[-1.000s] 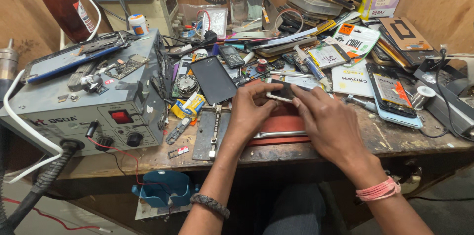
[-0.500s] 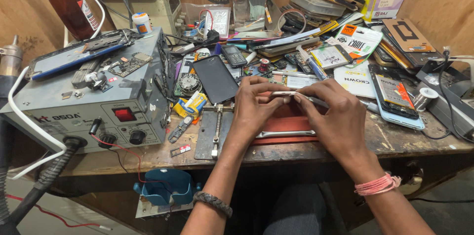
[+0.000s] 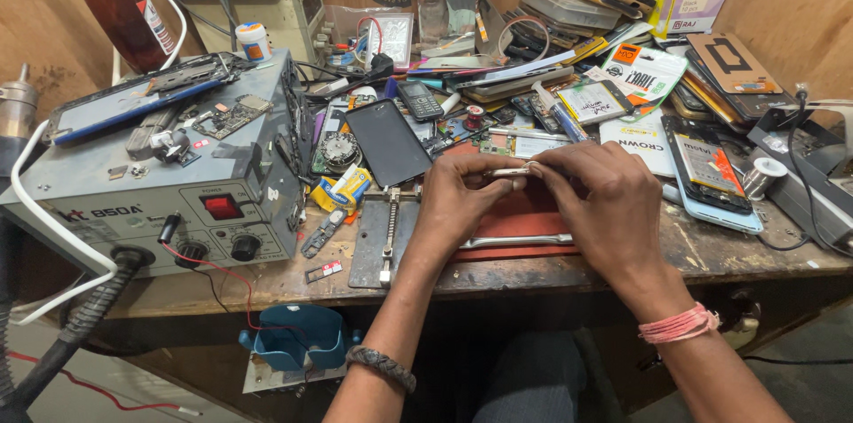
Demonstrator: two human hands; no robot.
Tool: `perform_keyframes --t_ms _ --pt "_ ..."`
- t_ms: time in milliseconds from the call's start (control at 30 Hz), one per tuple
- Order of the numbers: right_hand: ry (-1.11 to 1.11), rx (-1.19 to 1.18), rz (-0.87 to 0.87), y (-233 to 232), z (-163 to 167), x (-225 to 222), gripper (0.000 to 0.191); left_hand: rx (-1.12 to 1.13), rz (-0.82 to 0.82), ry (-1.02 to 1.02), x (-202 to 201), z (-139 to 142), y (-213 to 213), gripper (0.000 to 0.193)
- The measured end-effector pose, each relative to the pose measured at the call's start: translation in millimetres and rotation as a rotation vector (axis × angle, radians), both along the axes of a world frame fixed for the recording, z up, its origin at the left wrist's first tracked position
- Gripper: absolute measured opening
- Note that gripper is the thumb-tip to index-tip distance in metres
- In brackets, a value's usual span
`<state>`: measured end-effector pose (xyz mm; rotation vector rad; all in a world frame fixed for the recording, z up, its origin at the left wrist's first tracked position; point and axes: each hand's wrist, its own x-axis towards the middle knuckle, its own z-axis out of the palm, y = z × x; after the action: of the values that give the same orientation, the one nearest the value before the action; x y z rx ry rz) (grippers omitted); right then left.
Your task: The person uses a metal prying tool to carefully separate the screen assembly from the frame of a white smartphone. They work along the edges of the device, lifting the screen slightly to detach it from the body.
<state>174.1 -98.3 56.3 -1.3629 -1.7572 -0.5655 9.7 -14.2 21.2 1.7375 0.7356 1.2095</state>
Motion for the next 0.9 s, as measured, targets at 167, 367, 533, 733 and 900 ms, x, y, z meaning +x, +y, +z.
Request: perform_keyframes --t_ms 167,367,533,733,900 --pt "-0.016 -0.005 0.000 0.0 -0.5 1.3 0.012 -0.007 -0.003 -0.004 -0.4 2.0 -1.6 0.025" --pt "-0.072 0.013 0.003 -1.4 1.8 0.9 0.014 0.000 0.002 0.001 -1.3 3.3 -3.6 0.025" --pt "-0.244 0.096 -0.005 -2.5 5.5 1.9 0.011 -0.027 -0.005 -0.013 -1.7 6.1 -5.3 0.026" --pt "-0.385 0.112 0.036 -0.7 9.0 9.4 0.012 0.004 0.069 0.060 -1.9 7.0 -6.4 0.025" --pt "-0.246 0.012 0.156 10.1 12.9 20.1 0.009 0.031 0.084 0.083 -2.9 6.9 -7.3 0.024"
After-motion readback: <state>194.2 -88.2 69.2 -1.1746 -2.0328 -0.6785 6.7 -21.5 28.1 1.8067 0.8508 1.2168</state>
